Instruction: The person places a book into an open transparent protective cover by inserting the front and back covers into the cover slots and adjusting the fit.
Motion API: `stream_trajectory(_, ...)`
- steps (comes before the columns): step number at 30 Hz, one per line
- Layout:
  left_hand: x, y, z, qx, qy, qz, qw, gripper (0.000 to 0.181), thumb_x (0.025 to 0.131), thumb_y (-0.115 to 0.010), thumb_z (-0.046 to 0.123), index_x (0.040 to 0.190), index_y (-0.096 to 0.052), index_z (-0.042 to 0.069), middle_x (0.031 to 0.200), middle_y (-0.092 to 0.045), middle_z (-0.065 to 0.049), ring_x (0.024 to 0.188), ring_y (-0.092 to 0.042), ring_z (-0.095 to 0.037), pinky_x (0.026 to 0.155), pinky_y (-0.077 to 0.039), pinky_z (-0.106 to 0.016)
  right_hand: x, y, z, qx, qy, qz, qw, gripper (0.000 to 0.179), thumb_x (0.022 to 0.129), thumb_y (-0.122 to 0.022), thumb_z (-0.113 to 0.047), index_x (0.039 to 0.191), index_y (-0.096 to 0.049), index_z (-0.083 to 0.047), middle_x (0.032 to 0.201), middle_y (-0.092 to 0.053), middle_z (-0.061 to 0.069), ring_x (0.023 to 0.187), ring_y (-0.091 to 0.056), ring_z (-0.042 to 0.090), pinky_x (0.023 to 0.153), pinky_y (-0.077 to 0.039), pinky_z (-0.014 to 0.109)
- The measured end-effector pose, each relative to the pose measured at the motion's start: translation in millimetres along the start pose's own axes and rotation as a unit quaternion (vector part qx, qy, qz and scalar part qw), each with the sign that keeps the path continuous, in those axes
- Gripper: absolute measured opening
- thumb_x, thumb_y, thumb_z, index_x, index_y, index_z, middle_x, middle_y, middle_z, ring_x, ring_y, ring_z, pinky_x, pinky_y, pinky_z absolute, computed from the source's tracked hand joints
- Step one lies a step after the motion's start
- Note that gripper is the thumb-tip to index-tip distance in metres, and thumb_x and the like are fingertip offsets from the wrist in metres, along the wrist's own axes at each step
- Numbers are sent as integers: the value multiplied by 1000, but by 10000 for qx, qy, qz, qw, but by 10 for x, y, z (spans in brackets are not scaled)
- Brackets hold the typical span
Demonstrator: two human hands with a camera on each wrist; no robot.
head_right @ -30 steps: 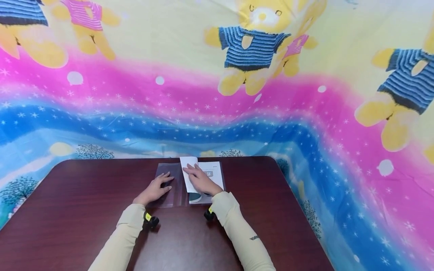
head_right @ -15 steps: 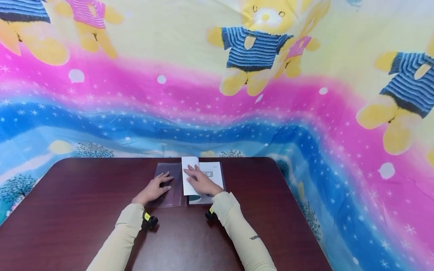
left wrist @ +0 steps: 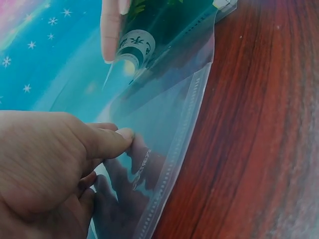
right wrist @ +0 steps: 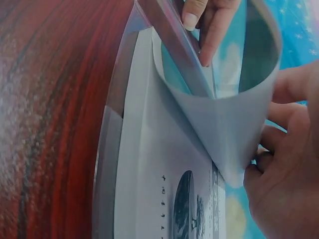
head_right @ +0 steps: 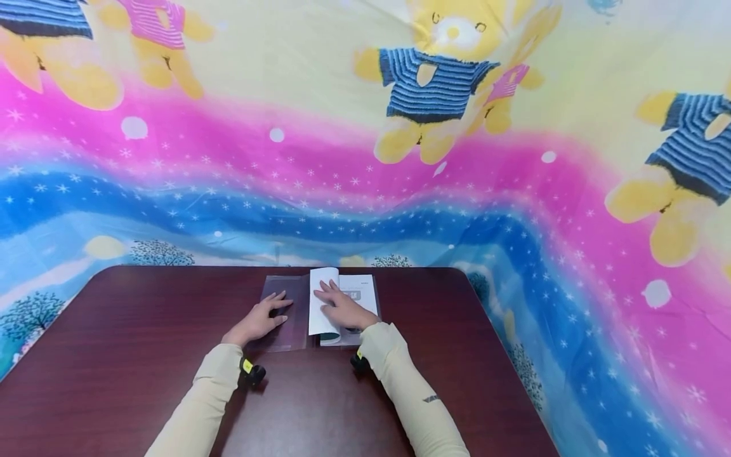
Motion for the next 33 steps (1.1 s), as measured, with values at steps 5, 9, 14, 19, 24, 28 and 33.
stream_trajectory(5,-9,6,27,55,20,-32,10000,46,100,-61,4,144,-54,-3,162,-30,-27,152,-16,-48,119,-22,-66,8,-11,13,-378,40,54,9993,57,107,-50,-25,159,-32,-9,171,-15,7,159,-4,26,127,-14,50)
stream_trajectory(9,-18,12,41,72,68,-93,9999,47,100,-61,5,145,-53,-3,162,-29,-27,153,-16,-48,119,-22,-66,19,-20,30,-490,127,149,9986,59,107,-53,-26,158,-34,-6,170,-19,10,158,-6,29,126,-17,52)
stream_trajectory(14,-16,7,32,121,127,-111,9998,47,100,-61,6,146,-53,-1,163,-29,-26,153,-16,-47,119,-22,-65,42,-45,60,-513,204,195,9983,59,106,-54,-30,157,-37,-5,170,-18,11,158,-1,32,126,-15,55)
stream_trajectory(19,-7,-3,22,180,114,-109,9997,48,99,-62,6,146,-53,-1,162,-29,-27,152,-17,-48,119,-23,-66,69,-80,87,-538,134,119,9984,60,107,-50,-38,157,-38,-7,170,-14,10,159,-1,29,126,-13,54)
stream_trajectory(24,1,-5,8,174,140,-127,9997,49,99,-63,9,146,-53,-1,163,-29,-26,152,-17,-48,119,-23,-66,95,-86,91,-681,118,78,9976,59,106,-48,-36,157,-38,-8,171,-13,9,159,-1,29,127,-12,52)
stream_trajectory(28,3,5,-7,137,154,-141,9997,50,100,-64,10,147,-52,-1,163,-28,-26,153,-16,-48,119,-23,-66,106,-85,81,-737,140,40,9972,59,105,-52,-31,157,-38,-8,171,-14,9,159,-1,29,127,-12,50)
stream_trajectory(33,-1,7,-3,143,110,-131,9998,50,99,-64,10,146,-52,-2,162,-29,-28,152,-17,-50,118,-23,-66,104,-86,60,-802,126,-5,9967,62,103,-57,-32,157,-38,-7,170,-16,11,159,-3,30,127,-13,51)
Point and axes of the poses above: each hand's wrist, its own x-axis towards the middle knuckle, its own y-axis out of the back of the hand, z = x × y, the point moved 3 cm from there along x, towards the middle knuckle
